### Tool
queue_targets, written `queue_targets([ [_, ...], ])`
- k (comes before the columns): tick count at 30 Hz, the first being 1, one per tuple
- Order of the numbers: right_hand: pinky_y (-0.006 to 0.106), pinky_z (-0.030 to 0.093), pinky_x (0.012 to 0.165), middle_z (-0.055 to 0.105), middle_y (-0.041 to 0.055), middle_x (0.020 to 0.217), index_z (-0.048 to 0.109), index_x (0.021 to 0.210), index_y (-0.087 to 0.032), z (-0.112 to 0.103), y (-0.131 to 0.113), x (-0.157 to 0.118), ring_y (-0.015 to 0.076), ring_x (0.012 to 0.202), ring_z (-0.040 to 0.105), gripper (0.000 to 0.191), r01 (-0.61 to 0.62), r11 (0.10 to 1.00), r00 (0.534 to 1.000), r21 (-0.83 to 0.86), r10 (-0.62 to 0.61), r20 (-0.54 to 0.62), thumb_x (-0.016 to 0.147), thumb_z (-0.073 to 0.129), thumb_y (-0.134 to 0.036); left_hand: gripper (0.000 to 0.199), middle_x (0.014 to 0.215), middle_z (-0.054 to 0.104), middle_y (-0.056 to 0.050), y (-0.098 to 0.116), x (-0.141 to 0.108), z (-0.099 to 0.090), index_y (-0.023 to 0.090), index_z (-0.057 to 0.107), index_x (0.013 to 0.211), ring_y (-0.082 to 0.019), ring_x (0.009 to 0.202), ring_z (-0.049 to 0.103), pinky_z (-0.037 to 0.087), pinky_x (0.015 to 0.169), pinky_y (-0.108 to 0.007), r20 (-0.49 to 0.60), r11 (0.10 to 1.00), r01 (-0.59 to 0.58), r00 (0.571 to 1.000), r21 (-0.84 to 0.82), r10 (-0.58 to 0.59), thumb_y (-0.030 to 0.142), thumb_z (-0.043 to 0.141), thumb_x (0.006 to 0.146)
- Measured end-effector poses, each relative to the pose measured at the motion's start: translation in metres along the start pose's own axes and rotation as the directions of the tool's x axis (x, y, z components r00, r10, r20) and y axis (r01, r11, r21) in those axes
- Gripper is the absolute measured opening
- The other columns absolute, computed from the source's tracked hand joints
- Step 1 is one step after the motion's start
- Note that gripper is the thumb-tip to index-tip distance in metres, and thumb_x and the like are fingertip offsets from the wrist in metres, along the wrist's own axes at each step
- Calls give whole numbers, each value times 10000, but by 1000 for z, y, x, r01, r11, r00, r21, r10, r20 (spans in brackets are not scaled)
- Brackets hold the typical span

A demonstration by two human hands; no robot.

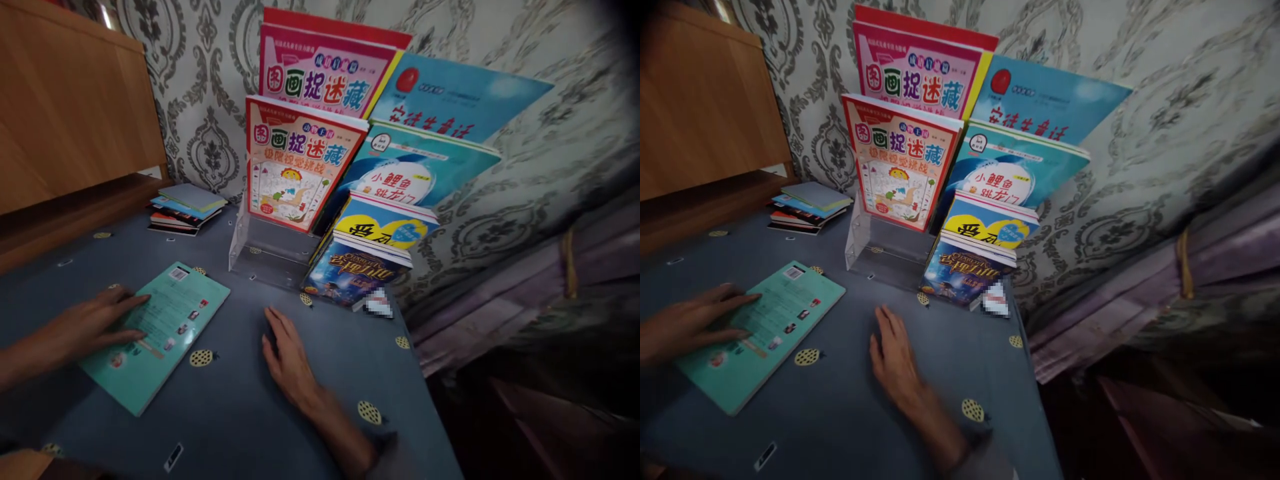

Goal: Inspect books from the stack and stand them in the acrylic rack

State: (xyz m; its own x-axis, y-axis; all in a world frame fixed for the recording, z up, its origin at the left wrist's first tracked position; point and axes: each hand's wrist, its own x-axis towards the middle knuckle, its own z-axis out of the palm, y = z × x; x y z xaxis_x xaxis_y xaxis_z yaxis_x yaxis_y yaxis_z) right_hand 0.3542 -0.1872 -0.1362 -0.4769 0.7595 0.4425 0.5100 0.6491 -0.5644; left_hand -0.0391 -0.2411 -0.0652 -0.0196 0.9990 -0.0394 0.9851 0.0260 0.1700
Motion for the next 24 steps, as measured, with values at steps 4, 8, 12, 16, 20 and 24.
queue_targets([
  [4,496,497,1135,559,146,1501,466,1540,-201,-2,0,0,274,1381,539,528,-21,1000,999,-3,22,25,1014,465,-238,549,1106,699,-72,50,-9,15,287,706,1270,-291,882,717,574,816,-396,27,992,-120,993,40,119,622,503,886],
  [8,553,472,1143,545,157,1511,511,1503,-200,-8,8,-4,309,1391,526,491,-89,995,996,-41,89,10,1025,471,-300,516,1104,683,-127,107,-10,32,203,687,1239,-277,875,705,569,762,-390,-27,931,-356,933,78,359,571,402,1014],
  [12,561,477,1135,499,172,1542,538,1471,-191,-19,20,-17,330,1412,501,470,-177,981,984,-73,174,-42,1026,469,-328,403,1087,697,-124,144,3,36,187,692,1153,-275,941,702,568,745,-379,24,876,-472,881,95,472,453,408,1047],
  [16,578,499,1096,519,189,1484,568,1416,-190,-33,17,-28,352,1360,526,430,-203,969,977,-139,191,-100,1014,489,-323,429,1233,694,-141,152,25,41,174,679,1173,-291,1105,670,564,884,-430,-36,851,-504,857,150,514,458,379,1059],
  [20,511,582,952,635,150,1190,599,1328,-192,-43,4,-29,306,1105,636,356,-223,963,973,-150,212,-90,989,506,-253,546,1461,599,-166,148,42,58,152,563,1408,-316,1311,585,504,1048,-490,-149,840,-529,827,118,542,518,363,1056],
  [24,448,596,894,646,116,1096,605,1271,-202,-44,0,-27,270,1018,648,306,-180,979,981,-92,171,-92,982,506,-211,530,1466,591,-201,157,48,69,96,556,1413,-337,1350,561,483,1081,-511,-189,828,-544,807,132,560,447,375,1060],
])
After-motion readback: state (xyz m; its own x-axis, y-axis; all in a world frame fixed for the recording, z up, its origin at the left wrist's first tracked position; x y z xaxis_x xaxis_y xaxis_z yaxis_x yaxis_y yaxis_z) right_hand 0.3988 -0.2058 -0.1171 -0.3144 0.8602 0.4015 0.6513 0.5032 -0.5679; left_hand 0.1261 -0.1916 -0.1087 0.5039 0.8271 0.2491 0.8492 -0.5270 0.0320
